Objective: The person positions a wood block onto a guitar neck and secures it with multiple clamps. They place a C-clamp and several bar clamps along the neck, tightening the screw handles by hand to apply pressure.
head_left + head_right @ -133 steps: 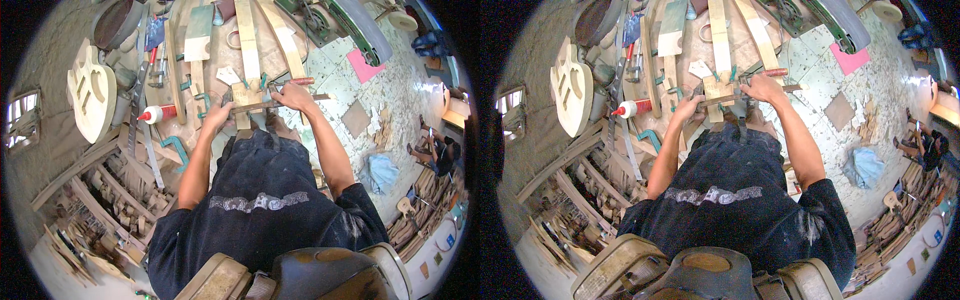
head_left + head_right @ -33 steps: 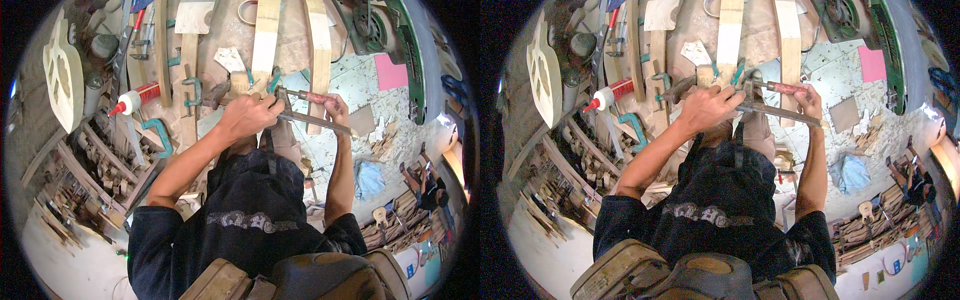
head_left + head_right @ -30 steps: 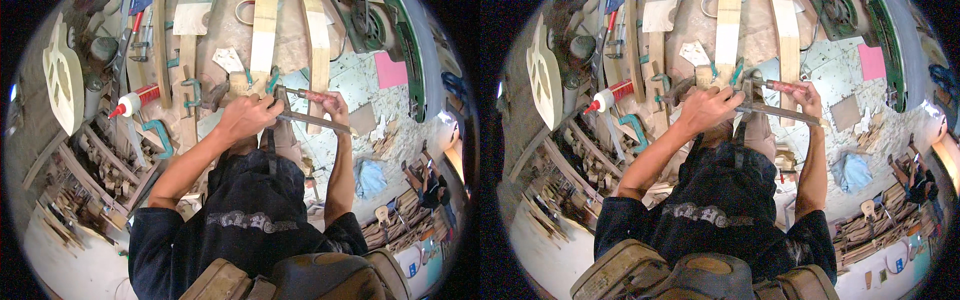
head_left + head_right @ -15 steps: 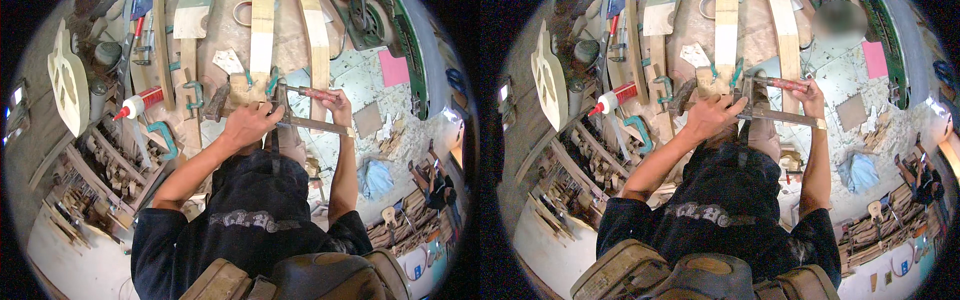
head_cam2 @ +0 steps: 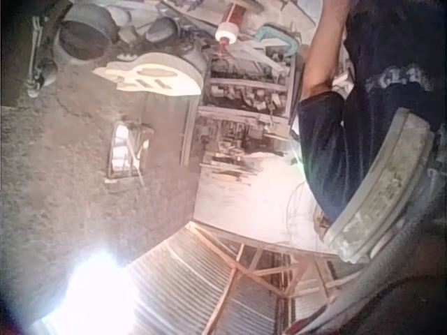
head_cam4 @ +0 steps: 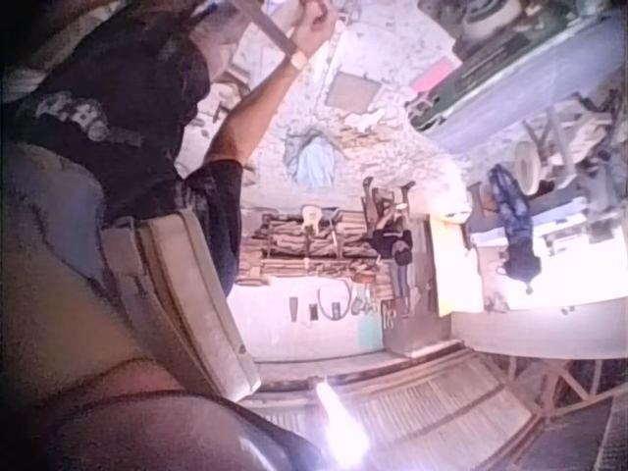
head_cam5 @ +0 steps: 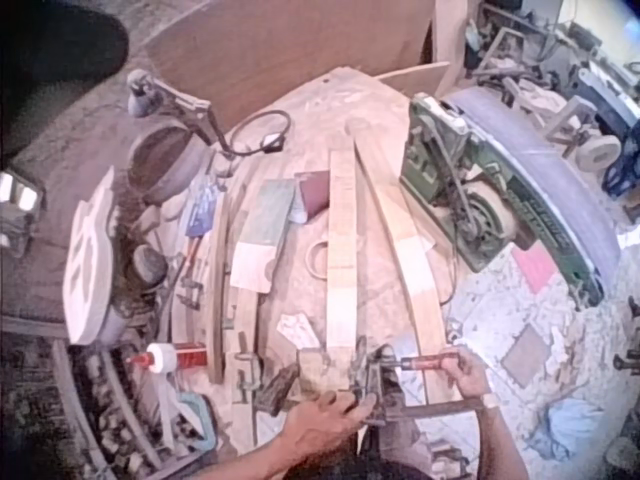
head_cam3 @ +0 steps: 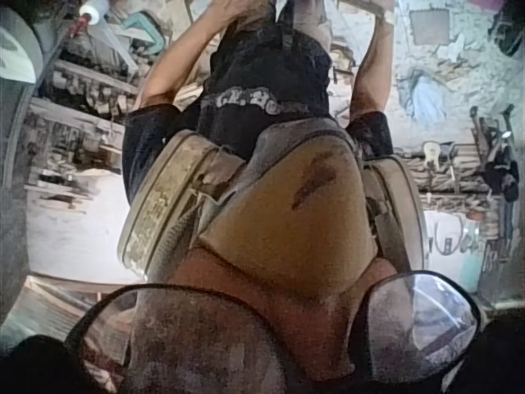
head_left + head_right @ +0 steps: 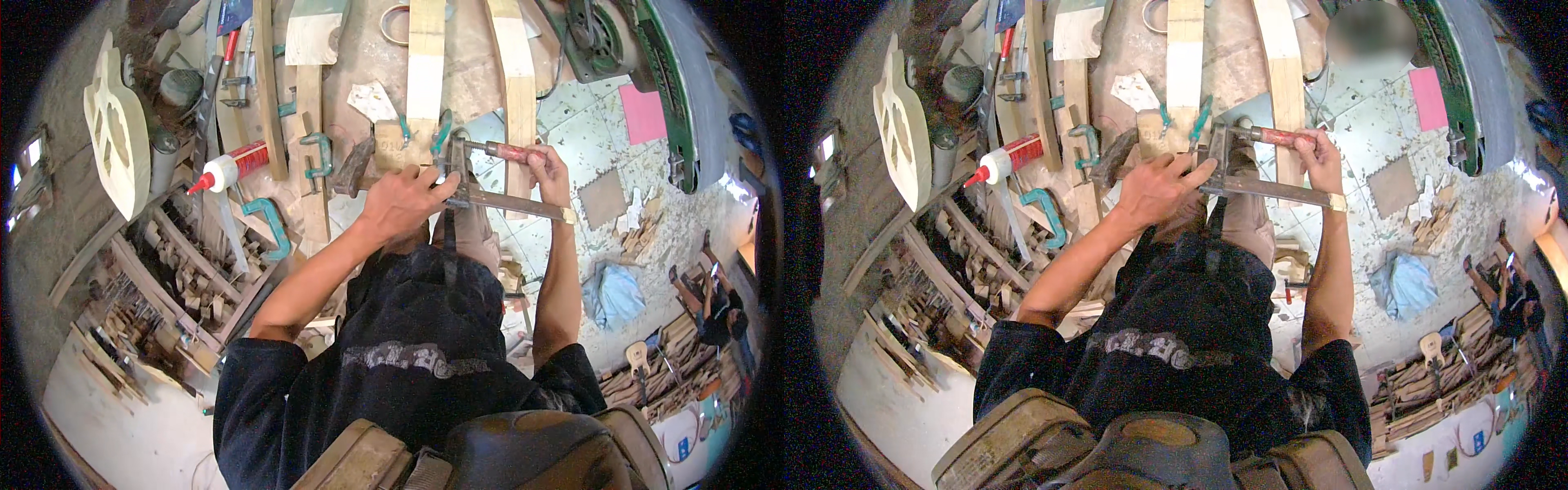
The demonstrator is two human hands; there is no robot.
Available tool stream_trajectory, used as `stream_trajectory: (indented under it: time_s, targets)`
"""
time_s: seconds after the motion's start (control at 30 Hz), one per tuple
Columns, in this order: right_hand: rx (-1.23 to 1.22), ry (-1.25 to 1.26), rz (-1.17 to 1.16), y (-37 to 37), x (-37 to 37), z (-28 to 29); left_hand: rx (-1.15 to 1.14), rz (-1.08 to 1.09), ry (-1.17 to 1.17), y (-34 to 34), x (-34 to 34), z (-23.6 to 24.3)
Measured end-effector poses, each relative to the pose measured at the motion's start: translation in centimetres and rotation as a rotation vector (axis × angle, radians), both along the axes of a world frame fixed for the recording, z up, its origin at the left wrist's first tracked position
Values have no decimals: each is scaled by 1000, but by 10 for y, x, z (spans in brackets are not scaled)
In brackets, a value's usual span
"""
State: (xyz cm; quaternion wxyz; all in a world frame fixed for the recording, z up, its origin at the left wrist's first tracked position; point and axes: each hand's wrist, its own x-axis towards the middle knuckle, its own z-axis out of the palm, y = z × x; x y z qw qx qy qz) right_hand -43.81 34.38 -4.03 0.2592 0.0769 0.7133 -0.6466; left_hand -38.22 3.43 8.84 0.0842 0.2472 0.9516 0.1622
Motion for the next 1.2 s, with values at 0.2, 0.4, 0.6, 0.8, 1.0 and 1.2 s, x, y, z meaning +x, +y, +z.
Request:
stream_trajectory:
  time_s: [0.2, 0.4, 0.6, 0.8, 1.0, 1.2]
  targets:
    - [-82, -65, -127, -3, 4, 10, -14, 2, -2, 0, 8, 3]
    - [-251, -89, -247, -5, 16, 21, 32, 49, -32, 0, 19, 33]
    - [-656, -188, -374, -30, 24, 50, 158, 117, -130, -16, 35, 71]
    - [-44, -99, -102, -69, 45, 41, 606, 527, -224, -47, 55, 103]
    - [160, 181, -165, -119, -33, 92, 1161, 1159, -282, -82, 76, 117]
    - [1, 118, 75, -160, -17, 232, 1407, 1216, -120, -76, 68, 135]
